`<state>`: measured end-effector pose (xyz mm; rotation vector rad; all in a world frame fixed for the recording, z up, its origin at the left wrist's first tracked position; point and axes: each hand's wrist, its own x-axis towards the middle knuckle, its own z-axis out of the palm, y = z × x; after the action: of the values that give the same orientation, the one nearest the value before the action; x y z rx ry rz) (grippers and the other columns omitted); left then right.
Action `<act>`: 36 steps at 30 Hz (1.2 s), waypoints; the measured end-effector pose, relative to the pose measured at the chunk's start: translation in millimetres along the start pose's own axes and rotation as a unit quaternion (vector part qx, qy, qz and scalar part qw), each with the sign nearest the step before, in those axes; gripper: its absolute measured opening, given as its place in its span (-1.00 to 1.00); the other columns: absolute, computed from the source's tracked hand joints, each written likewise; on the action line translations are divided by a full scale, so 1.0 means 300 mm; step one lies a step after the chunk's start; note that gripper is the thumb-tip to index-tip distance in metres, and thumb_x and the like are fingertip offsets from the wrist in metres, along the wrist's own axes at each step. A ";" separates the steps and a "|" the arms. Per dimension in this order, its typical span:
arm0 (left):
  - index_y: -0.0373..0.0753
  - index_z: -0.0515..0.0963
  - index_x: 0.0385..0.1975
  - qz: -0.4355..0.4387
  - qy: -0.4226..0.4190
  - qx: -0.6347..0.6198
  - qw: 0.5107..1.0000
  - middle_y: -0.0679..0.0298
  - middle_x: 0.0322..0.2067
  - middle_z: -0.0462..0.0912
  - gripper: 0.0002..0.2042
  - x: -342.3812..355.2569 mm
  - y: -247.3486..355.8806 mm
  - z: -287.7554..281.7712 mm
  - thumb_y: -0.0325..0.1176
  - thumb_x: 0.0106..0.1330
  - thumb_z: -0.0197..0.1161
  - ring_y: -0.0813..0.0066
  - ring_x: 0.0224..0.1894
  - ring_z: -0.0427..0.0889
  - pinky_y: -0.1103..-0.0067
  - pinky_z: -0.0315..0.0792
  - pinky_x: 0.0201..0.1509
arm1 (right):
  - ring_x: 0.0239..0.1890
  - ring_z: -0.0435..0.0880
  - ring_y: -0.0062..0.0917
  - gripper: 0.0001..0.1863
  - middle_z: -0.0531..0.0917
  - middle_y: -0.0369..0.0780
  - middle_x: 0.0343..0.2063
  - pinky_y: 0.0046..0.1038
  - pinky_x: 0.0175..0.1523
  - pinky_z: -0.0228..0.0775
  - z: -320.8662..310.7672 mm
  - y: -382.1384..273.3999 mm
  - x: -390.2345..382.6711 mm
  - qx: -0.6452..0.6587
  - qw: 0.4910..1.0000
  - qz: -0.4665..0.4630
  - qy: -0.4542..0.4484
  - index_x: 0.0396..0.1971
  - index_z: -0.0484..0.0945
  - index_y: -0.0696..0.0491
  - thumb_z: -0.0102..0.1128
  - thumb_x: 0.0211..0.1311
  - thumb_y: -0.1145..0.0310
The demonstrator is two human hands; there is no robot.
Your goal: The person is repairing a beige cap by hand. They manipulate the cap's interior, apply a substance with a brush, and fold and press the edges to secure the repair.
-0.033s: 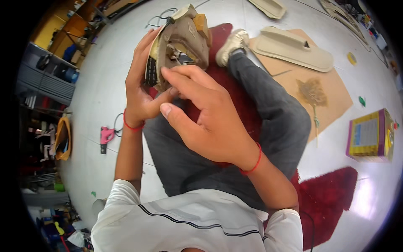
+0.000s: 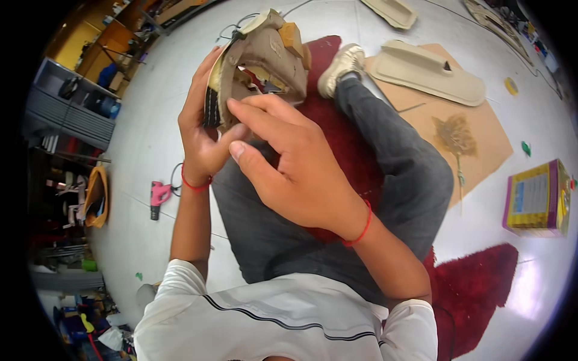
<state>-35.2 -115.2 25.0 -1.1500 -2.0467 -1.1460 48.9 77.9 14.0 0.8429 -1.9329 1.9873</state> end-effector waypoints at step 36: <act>-0.41 0.50 -0.44 -0.157 -0.066 -0.018 0.985 0.02 0.15 0.47 -0.83 -0.017 0.232 -0.082 -0.48 0.41 0.16 0.25 0.18 0.63 0.46 0.46 0.20 | -0.27 0.67 -0.74 -0.92 0.76 -0.25 -0.33 -0.66 -0.16 0.50 0.092 0.034 -0.046 0.190 0.969 0.137 0.072 -0.22 0.65 0.29 0.23 0.37 0.61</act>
<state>28.3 -119.1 62.8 -0.9633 -2.3809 -1.2871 60.8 53.1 -3.5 0.5057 -1.6883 2.5583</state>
